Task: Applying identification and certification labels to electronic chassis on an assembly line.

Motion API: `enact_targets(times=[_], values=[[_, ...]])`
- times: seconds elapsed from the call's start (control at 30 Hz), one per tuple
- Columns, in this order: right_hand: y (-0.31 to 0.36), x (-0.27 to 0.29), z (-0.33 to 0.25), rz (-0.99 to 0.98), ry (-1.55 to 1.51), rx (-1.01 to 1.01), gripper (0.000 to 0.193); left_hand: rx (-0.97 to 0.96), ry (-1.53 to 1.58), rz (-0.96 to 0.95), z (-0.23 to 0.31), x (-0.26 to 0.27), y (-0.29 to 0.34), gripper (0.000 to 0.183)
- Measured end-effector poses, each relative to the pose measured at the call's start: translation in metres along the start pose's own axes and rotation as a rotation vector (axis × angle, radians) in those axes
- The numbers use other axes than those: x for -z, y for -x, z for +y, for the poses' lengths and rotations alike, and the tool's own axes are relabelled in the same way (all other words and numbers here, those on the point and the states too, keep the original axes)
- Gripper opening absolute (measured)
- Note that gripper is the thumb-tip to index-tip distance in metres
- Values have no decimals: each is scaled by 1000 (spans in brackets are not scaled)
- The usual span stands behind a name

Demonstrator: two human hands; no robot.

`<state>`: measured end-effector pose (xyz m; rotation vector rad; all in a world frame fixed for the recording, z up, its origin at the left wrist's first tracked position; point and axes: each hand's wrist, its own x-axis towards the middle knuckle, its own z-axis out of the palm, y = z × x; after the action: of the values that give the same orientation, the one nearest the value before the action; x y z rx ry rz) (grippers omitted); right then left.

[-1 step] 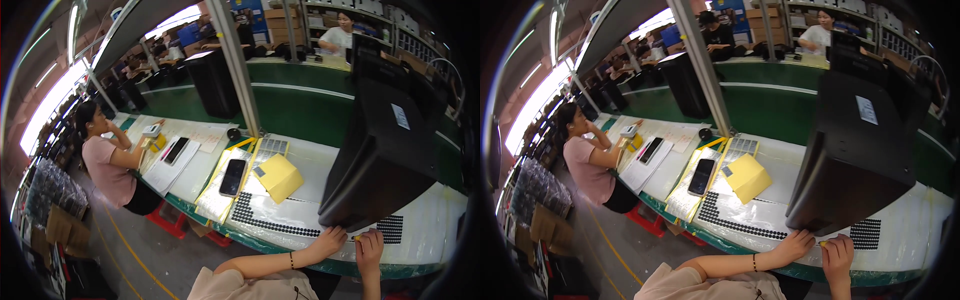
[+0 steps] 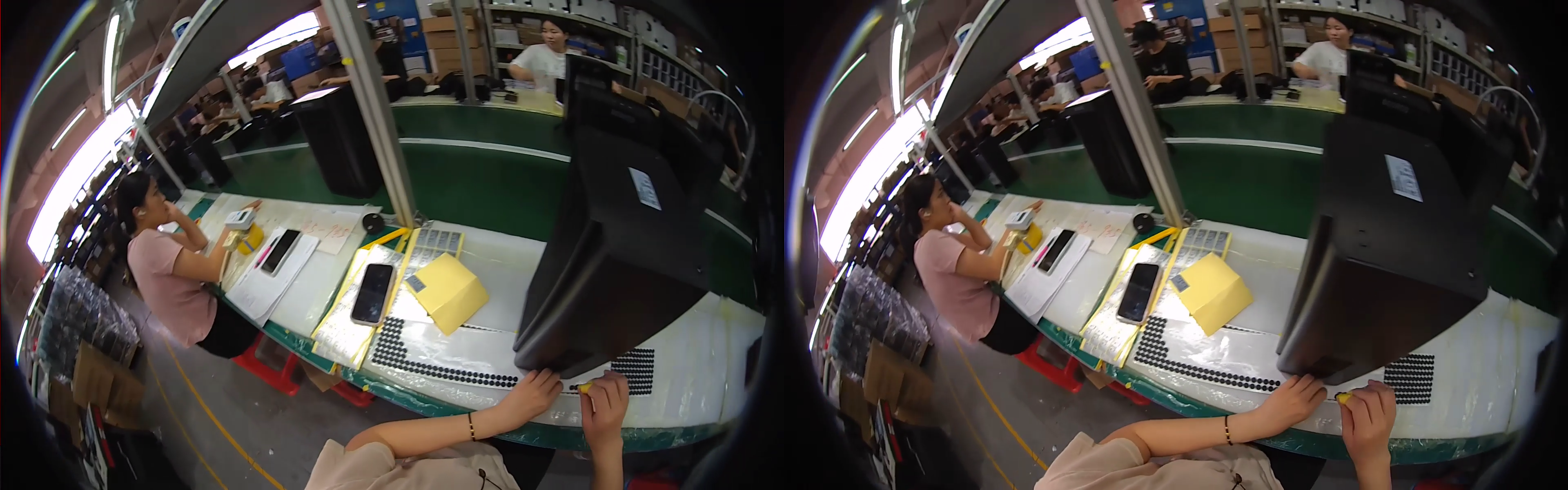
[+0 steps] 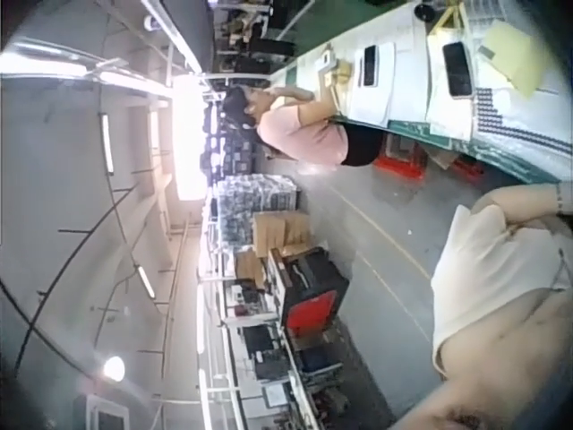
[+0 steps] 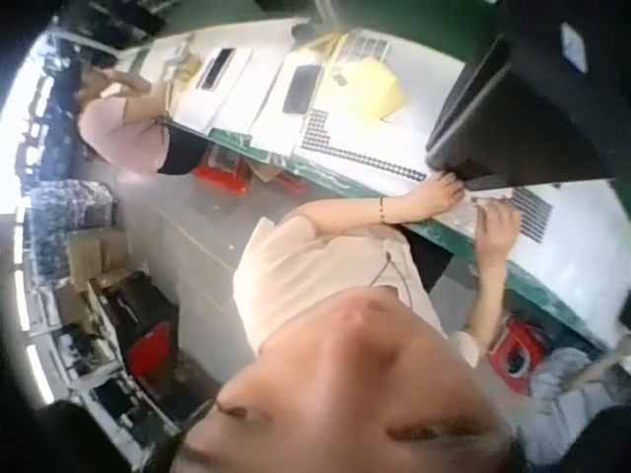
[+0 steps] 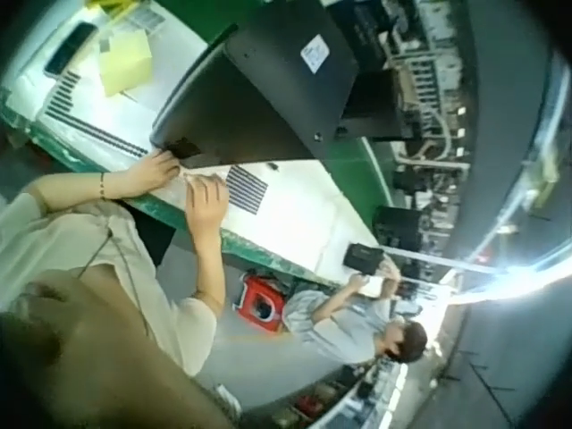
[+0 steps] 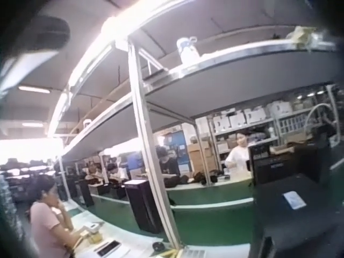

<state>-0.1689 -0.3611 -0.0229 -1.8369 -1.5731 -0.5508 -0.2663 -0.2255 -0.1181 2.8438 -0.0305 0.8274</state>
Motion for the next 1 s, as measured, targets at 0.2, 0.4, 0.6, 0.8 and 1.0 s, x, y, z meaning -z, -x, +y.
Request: enact_targets(times=[0.2, 0.4, 0.6, 0.8, 1.0], values=[[-59, 70, -9, 484, 121, 29, 19, 0, 411, 83, 1, 7, 1, 27], [-133, 100, 0, 647, -111, -4, 17, 174, 614, 113, 4, 8, -1, 23], [-167, 119, 7, 393, -404, -181, 13, 121, 619, 86, 8, 10, -3, 23], [-173, 134, 2, 169, -444, -282, 13, 171, 576, 147, 7, 10, 0, 17], [-176, 139, -1, 142, -96, -113, 14, 179, 557, 74, 6, 10, 0, 17]])
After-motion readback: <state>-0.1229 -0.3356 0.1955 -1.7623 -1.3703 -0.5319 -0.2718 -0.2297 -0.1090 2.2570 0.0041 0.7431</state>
